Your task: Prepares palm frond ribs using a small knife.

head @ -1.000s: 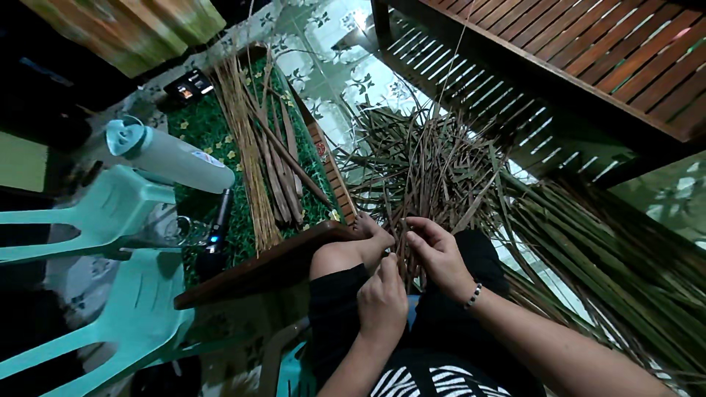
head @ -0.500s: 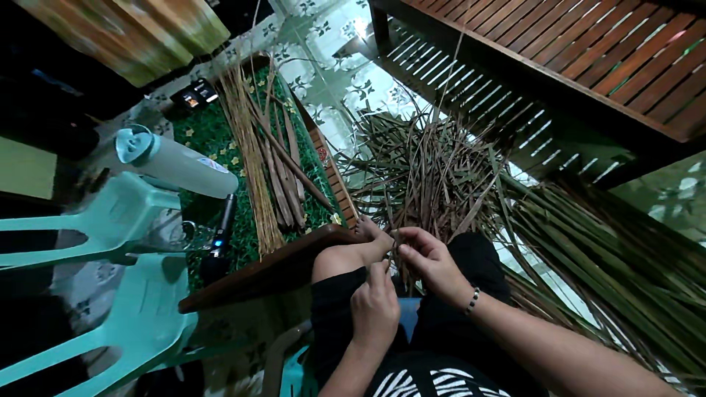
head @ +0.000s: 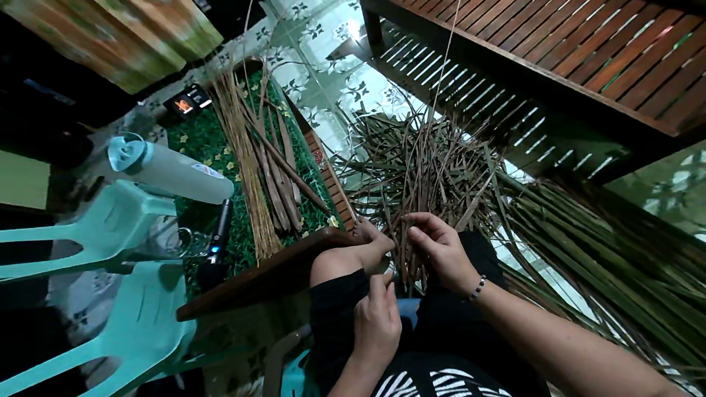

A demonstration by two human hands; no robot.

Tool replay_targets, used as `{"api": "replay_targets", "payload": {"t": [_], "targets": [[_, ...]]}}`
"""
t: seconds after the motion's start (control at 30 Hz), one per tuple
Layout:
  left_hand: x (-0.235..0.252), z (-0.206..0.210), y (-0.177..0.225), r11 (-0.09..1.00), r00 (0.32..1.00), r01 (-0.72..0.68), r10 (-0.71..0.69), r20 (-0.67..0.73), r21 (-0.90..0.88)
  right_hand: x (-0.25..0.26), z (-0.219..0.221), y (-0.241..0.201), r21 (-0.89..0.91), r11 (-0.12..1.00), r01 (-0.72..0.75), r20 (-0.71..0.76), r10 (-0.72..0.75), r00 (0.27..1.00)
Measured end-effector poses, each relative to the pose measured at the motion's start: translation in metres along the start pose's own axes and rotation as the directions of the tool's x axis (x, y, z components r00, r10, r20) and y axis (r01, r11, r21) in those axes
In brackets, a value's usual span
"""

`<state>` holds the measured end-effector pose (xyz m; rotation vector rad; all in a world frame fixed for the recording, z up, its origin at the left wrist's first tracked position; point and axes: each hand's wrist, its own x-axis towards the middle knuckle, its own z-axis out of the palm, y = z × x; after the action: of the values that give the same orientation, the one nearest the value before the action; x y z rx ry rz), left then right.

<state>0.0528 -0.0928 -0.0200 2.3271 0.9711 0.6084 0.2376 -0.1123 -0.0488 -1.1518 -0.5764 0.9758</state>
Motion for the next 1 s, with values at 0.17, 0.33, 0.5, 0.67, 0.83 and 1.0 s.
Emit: {"api": "replay_targets", "payload": {"t": [0.17,0.33,0.5,0.67,0.83,1.0], "targets": [[-0.017,0.0,-0.002,1.0,0.999,0.009,-0.01,0.038,0.007,0.013,-0.016,-0.014,0.016,1.0,0.017,-0.092,-0.016,0.996],[-0.016,-0.002,-0.008,0.98,0.999,-0.045,0.05,-0.02,0.192,0.012,-0.015,-0.011,0.032,0.999,-0.012,-0.028,0.012,1.0],[-0.01,-0.009,-0.01,0.982,0.998,-0.03,0.02,0.058,0.188,0.011,-0.013,-0.012,0.123,0.989,-0.087,0.081,0.077,0.994],[0.015,-0.025,-0.01,0.741,0.894,0.388,-0.159,0.418,-0.548,0.01,-0.014,-0.009,0.185,0.976,-0.114,0.201,0.076,0.977],[0.035,-0.025,0.001,0.711,0.912,0.39,-0.208,0.355,-0.586,0.009,-0.012,-0.009,0.2,0.973,-0.113,0.247,0.062,0.967],[0.038,-0.018,0.002,0.725,0.94,0.337,-0.224,0.256,-0.6,0.007,-0.01,-0.007,0.17,0.981,-0.091,0.3,0.036,0.953]]}}
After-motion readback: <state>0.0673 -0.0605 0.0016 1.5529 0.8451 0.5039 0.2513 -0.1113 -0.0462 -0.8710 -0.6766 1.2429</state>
